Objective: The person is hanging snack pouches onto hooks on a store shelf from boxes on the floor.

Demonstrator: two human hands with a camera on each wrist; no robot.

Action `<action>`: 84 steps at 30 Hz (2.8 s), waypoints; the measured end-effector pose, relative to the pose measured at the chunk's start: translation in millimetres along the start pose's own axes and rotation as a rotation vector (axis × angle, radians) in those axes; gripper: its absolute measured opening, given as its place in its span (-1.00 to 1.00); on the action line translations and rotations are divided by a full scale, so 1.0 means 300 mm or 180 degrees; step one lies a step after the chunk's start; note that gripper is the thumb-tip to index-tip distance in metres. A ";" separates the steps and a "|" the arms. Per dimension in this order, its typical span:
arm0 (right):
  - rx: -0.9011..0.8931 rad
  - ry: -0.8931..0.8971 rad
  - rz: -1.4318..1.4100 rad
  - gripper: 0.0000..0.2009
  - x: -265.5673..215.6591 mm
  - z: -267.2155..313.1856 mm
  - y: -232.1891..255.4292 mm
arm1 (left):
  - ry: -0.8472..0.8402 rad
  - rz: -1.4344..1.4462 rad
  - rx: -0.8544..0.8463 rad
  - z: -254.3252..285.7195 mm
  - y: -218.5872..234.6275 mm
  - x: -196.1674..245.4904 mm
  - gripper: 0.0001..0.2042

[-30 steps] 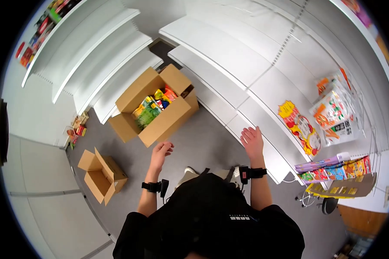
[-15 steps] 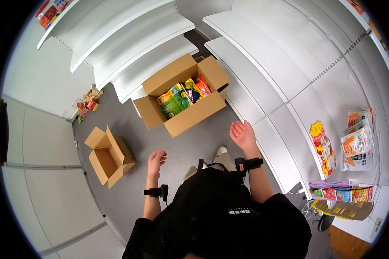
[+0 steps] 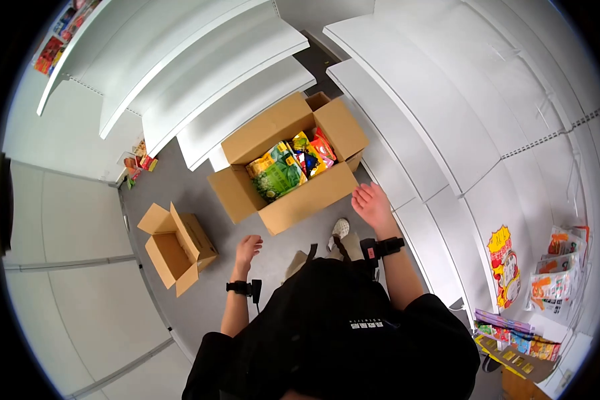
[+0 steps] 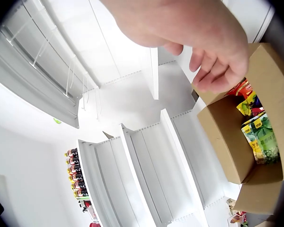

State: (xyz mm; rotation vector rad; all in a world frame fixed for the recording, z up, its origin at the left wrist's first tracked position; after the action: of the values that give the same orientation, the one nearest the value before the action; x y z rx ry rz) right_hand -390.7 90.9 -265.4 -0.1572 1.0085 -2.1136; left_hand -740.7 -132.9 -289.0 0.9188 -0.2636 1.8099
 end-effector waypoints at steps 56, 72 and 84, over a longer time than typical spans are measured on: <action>0.2096 0.1325 -0.1233 -0.73 0.356 0.293 0.073 | -0.1228 -0.3974 -0.1622 -1.331 -0.299 0.144 -0.67; 0.0888 0.1746 -0.1484 -0.73 0.443 0.511 0.276 | -0.1385 -0.3439 -0.1785 -0.747 -0.425 0.323 -0.70; 0.0818 0.2485 -0.0754 -0.66 0.601 0.921 0.503 | -0.1098 -0.1210 -0.3763 0.254 -0.730 0.356 -0.87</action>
State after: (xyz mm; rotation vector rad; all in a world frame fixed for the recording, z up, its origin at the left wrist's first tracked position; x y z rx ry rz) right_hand -313.0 -260.6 -221.1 0.7646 1.1622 -2.5586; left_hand -532.5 -6.1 -214.1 0.3518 -1.1386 0.8525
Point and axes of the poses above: each hand's wrist, its own z-axis away from the middle knuckle, its own y-axis out of the back of the hand, x = y × z, the point moved 6 cm from there along -z, towards the middle knuckle, and after that the axes turned 1 degree about x, right-handed, at the moved point
